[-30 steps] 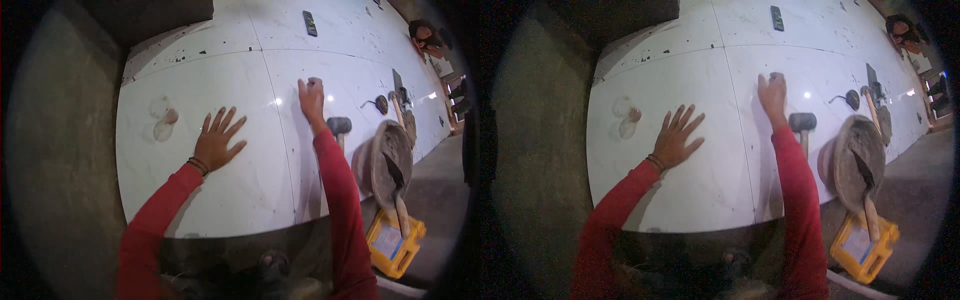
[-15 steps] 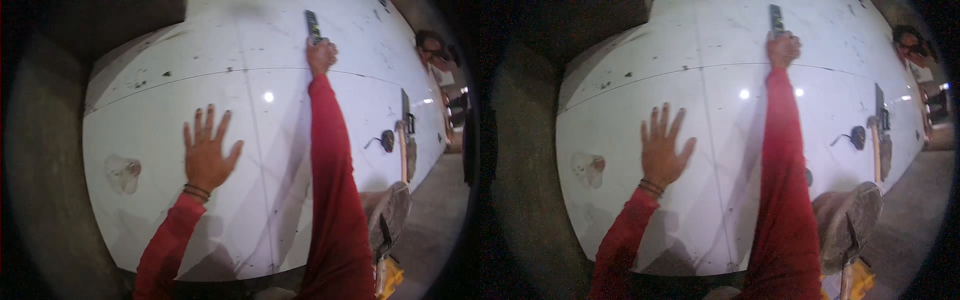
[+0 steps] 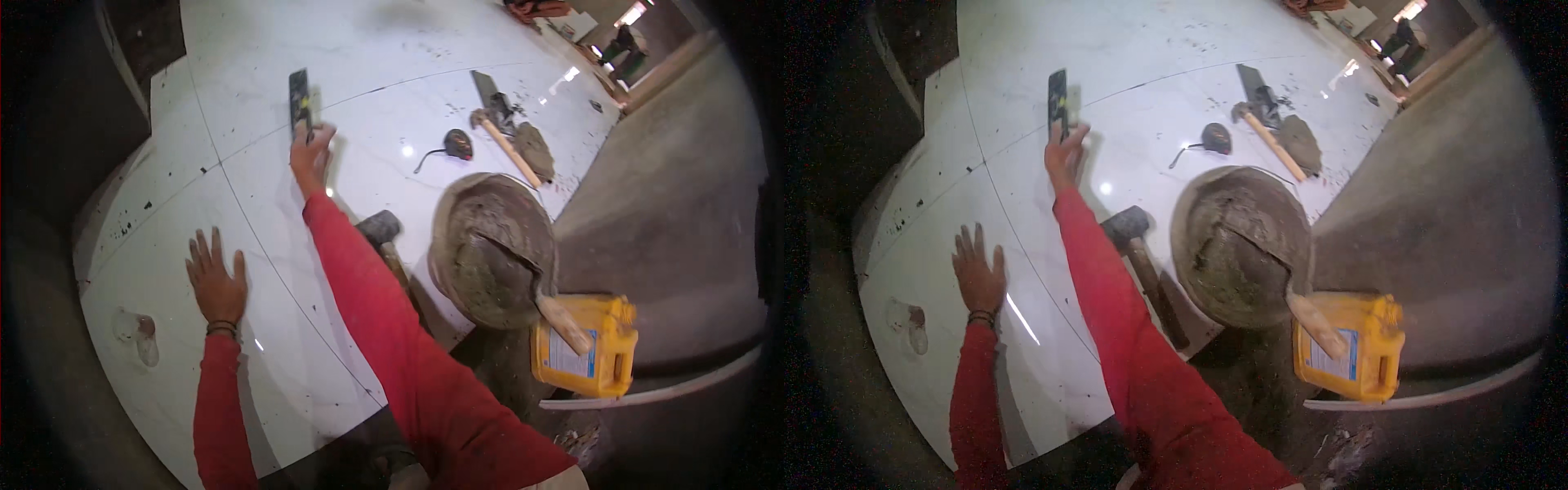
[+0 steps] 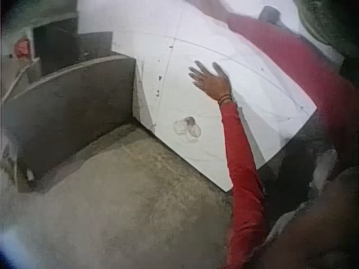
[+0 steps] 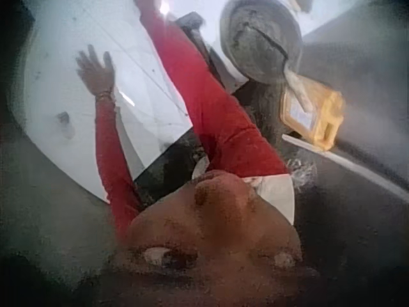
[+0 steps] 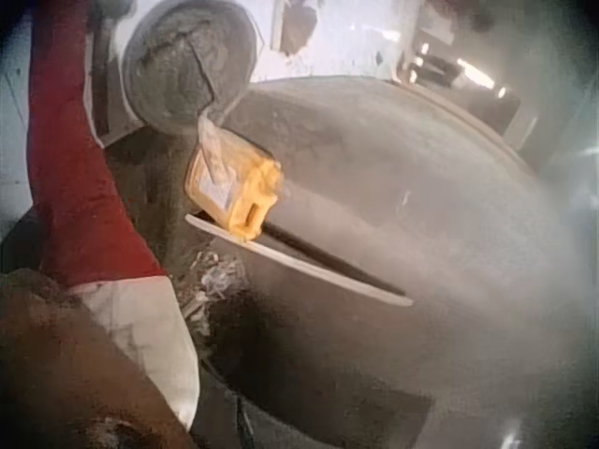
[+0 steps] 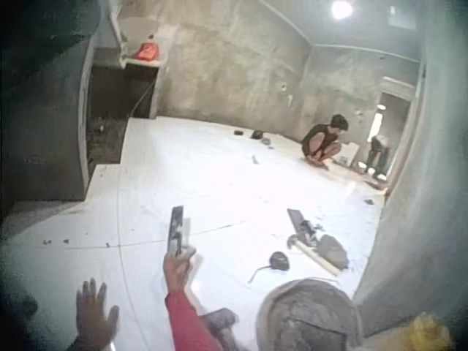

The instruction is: The person spreads mortar on the floor with a trowel, positions a large white tile, taps it into place with a rubber mallet, and checks the alignment with a spirit level.

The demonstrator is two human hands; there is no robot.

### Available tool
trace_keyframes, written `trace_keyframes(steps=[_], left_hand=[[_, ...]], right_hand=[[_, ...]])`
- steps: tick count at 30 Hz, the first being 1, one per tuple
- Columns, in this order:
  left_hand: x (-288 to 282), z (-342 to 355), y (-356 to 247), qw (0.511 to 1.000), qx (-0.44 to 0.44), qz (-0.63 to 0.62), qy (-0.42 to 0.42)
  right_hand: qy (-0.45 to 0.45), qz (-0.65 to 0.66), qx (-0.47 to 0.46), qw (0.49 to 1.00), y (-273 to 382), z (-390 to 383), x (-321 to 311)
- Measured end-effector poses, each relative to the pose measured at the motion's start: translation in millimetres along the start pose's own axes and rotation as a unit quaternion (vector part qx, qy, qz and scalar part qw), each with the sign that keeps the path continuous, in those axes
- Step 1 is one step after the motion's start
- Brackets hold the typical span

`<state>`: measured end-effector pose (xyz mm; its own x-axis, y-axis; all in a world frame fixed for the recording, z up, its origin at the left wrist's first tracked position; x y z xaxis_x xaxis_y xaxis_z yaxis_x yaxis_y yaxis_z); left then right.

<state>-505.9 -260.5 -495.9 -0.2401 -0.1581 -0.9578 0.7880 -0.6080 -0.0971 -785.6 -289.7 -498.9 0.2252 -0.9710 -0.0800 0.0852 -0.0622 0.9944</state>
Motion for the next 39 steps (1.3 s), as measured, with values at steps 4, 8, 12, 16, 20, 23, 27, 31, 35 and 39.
trace_keyframes(steps=[4, 8, 12, 16, 20, 23, 27, 31, 35, 39], left_hand=[[-19, -44, -57, 0.971, -0.003, -0.153, 0.183], [-77, -23, -41, 0.555, -0.214, -0.788, 0.160], [-97, -44, -31, 0.627, -0.071, -0.772, 0.082], [-164, -46, -50, 0.565, -0.206, -0.798, 0.033], [-227, -25, 33, 0.621, -0.170, -0.764, -0.050], [-232, -42, 42, 0.601, -0.166, -0.781, -0.039], [-188, -75, 16, 0.560, -0.161, -0.812, 0.017], [-185, -156, -53, 0.458, -0.215, -0.849, 0.151], [-172, -157, -37, 0.439, -0.270, -0.841, 0.161], [-164, -93, 62, 0.352, -0.071, -0.917, 0.174]], right_hand=[[0.184, 0.133, 0.126, 0.966, -21, -58, -91], [0.341, 0.110, 0.110, 0.927, 43, -207, -111], [0.339, -0.053, -0.198, 0.918, 100, -265, -125], [0.390, -0.184, -0.262, 0.864, 142, -294, -181], [0.509, -0.121, -0.129, 0.842, 191, -382, -218], [0.509, -0.117, -0.056, 0.851, 196, -394, -209], [0.443, -0.117, -0.086, 0.885, 206, -374, -177], [0.308, -0.083, -0.160, 0.934, 240, -330, -164], [0.275, -0.049, -0.198, 0.940, 240, -333, -141], [0.391, -0.145, -0.210, 0.884, 223, -370, -152]])
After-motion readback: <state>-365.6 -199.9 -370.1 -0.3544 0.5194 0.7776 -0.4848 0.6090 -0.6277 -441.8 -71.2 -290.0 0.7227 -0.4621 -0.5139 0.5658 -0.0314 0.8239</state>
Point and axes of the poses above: each hand's wrist, its own z-axis towards the middle knuckle, its own x-axis out of the palm, y = z × x, the point moved 1 cm from there along z, towards the middle knuckle, and after that the axes turned 3 degrees about -z, right-handed, at the moved point
